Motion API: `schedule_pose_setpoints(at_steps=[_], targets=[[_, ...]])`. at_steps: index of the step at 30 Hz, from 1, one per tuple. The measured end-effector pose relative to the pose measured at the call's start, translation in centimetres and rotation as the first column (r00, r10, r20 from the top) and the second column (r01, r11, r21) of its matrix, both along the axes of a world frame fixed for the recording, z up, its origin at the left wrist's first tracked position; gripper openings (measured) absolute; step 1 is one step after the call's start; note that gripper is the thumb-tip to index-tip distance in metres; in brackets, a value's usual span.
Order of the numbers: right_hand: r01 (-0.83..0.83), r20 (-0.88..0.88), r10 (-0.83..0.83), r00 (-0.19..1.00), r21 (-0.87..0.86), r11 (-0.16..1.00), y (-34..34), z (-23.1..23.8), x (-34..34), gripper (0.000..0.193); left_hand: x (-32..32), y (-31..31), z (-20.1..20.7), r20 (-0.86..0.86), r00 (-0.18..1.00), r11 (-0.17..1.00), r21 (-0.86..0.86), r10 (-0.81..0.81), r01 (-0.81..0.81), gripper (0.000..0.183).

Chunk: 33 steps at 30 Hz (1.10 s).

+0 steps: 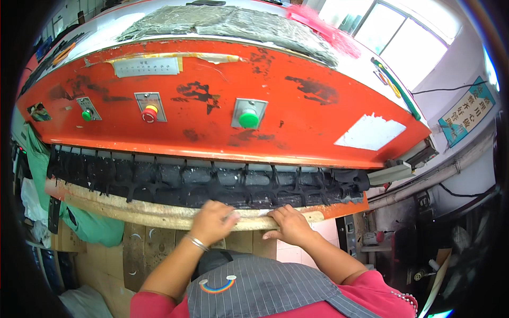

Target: Use a hydraulic clicking press and metal die to cut specific shapes for shoes from a sheet of material.

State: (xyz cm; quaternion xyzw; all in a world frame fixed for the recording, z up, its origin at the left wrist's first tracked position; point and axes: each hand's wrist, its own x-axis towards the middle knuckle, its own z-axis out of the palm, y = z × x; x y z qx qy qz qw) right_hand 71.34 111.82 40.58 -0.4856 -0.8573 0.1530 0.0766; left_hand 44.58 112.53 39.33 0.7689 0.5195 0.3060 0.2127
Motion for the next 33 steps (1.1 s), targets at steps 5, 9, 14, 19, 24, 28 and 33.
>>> schedule_pose_setpoints(at_steps=[5,9,14,19,24,28,33], targets=[[0.121,-0.039,-0.116,0.992,0.165,0.979,-1.6,-3.6,2.0,0.051,5.6,-3.5,-2.6,-0.138,0.985,0.992,0.089,0.102,-0.090,0.031],[0.141,-0.095,-0.125,0.988,0.177,0.974,-1.5,-5.1,2.9,0.045,7.3,-3.3,-3.6,-0.079,0.973,0.965,0.169,0.217,-0.201,0.027],[-0.038,0.046,0.040,0.998,-0.041,0.998,-1.7,-5.7,4.3,0.047,6.7,-3.9,-4.3,-0.247,0.963,0.984,-0.110,0.109,-0.140,0.038],[-0.107,0.084,0.108,0.991,-0.012,0.994,4.5,0.3,2.7,0.028,9.6,-1.7,-1.5,-0.080,0.990,0.986,-0.107,0.118,-0.126,0.029],[-0.389,0.234,0.328,0.915,0.296,0.873,11.7,-2.1,-0.5,0.035,11.3,1.0,-5.4,-0.168,0.976,0.983,0.146,0.137,-0.113,0.020],[-0.627,0.357,0.547,0.757,0.157,0.763,13.0,-4.2,-1.4,0.030,12.0,-0.6,-7.7,-0.120,0.985,0.960,0.266,0.123,-0.087,0.013],[-0.666,0.210,0.634,0.744,0.296,0.684,15.6,-4.0,0.0,0.013,13.4,0.3,-9.2,0.440,0.886,0.970,0.111,0.148,-0.217,0.060]])
